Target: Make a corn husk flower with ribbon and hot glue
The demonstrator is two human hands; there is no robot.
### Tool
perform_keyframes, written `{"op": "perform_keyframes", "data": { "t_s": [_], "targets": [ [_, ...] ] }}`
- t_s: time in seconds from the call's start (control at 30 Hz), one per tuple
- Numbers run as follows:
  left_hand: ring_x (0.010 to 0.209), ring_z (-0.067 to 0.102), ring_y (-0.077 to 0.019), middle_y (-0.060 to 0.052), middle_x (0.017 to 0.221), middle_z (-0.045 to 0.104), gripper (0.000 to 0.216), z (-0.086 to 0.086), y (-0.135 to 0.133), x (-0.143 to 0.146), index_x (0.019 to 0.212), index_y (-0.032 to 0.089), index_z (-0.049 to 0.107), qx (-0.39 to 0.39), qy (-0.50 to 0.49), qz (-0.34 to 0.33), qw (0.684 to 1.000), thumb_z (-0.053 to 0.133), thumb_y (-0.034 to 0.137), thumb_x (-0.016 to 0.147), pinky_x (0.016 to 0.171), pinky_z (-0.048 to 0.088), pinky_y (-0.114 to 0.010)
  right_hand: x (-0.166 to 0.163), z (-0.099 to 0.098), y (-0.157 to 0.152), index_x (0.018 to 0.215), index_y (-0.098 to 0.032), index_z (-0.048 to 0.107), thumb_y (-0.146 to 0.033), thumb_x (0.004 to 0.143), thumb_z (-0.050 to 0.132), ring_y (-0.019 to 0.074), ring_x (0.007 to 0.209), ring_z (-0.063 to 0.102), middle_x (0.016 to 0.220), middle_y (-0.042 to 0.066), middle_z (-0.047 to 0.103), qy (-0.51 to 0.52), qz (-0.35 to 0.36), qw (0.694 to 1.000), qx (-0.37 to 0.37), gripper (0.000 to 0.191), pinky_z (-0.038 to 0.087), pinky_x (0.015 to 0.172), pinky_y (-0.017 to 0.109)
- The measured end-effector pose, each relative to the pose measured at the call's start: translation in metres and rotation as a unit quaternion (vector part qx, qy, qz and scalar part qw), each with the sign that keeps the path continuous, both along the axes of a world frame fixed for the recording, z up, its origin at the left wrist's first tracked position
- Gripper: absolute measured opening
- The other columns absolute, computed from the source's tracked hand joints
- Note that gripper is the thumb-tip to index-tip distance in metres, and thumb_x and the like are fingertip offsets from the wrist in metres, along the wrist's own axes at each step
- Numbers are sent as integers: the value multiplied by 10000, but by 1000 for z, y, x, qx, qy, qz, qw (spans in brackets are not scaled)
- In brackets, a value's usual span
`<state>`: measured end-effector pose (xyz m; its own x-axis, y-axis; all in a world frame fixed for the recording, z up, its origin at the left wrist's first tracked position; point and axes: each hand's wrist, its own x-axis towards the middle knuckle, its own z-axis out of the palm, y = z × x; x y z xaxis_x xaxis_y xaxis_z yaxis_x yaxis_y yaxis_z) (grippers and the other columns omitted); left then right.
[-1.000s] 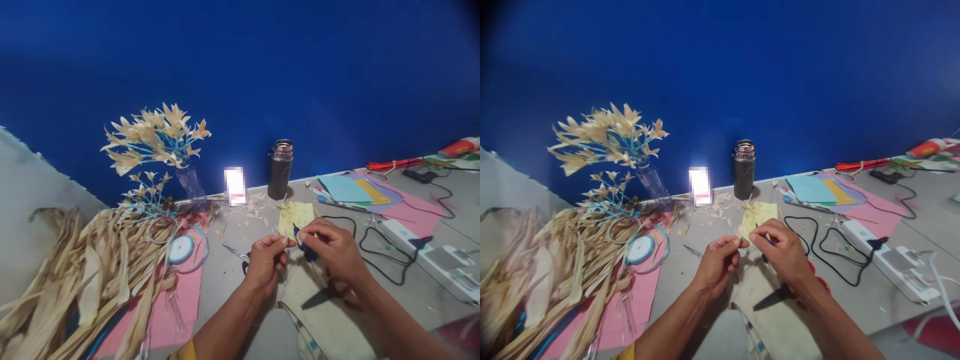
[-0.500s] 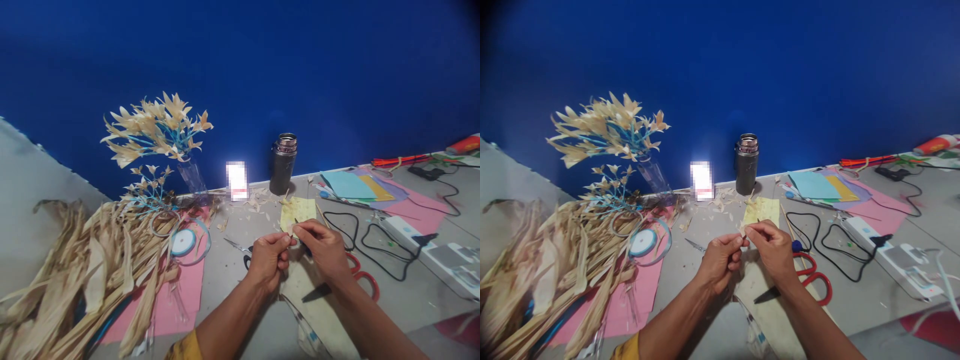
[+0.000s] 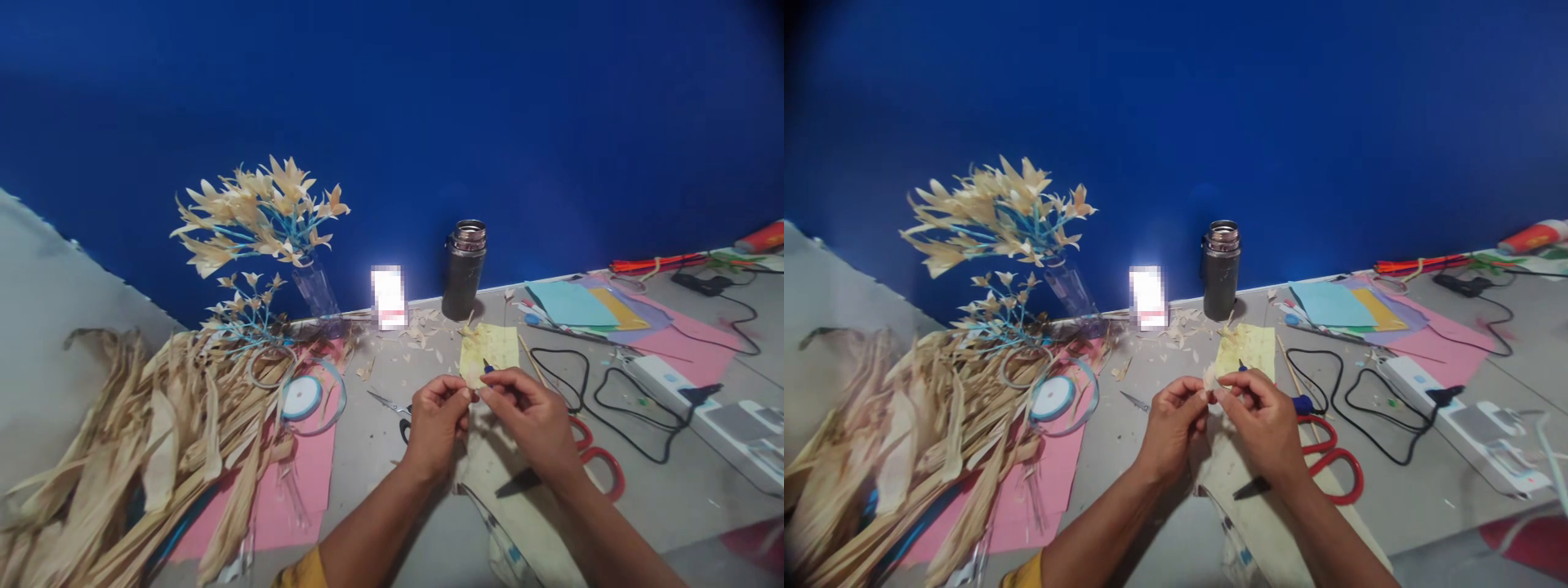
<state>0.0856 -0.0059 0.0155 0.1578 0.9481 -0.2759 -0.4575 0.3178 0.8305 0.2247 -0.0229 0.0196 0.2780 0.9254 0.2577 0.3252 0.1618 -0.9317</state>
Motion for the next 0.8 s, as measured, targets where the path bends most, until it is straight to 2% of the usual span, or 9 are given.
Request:
{"op": "perform_keyframes", "data": {
  "t_s": [0.07,0.27,0.43,0.6,0.8],
  "targets": [
    [444,418,-50,46,544,560,389,-4,-2,-4,738,155,698,30,3,-5,1000,921,452,622,451,293,-186,-3,3,-5,858,-205,793,-386,777,773,137,548,519,708,15,658,-17,12,1000,14,200,447,494,253],
    [466,416,-64,31,540,558,361,-10,-7,-24,720,154,765,54,23,-37,998,944,446,606,483,301,-215,-10,5,-15,809,-231,788,-301,838,744,161,627,582,763,33,701,-28,80,995,59,87,472,545,264],
    [501,454,-86,-14,626,628,281,0,-11,-41,652,160,798,100,48,-77,991,943,398,612,496,333,-238,-11,11,-22,765,-228,767,-274,835,743,166,655,607,755,33,704,1,138,990,27,86,455,540,256],
    [561,502,-124,-44,662,666,205,7,-15,-46,676,200,835,157,72,-76,982,919,386,668,545,389,-260,-15,18,-25,731,-219,761,-287,783,759,147,603,575,714,24,684,35,132,991,4,86,441,517,243],
    [612,550,-150,-57,670,676,192,9,-15,-49,707,207,842,226,106,-66,966,879,392,745,600,437,-277,-18,10,-27,730,-206,735,-307,761,763,142,582,528,646,10,629,83,131,987,-39,109,408,480,227]
  ]
}}
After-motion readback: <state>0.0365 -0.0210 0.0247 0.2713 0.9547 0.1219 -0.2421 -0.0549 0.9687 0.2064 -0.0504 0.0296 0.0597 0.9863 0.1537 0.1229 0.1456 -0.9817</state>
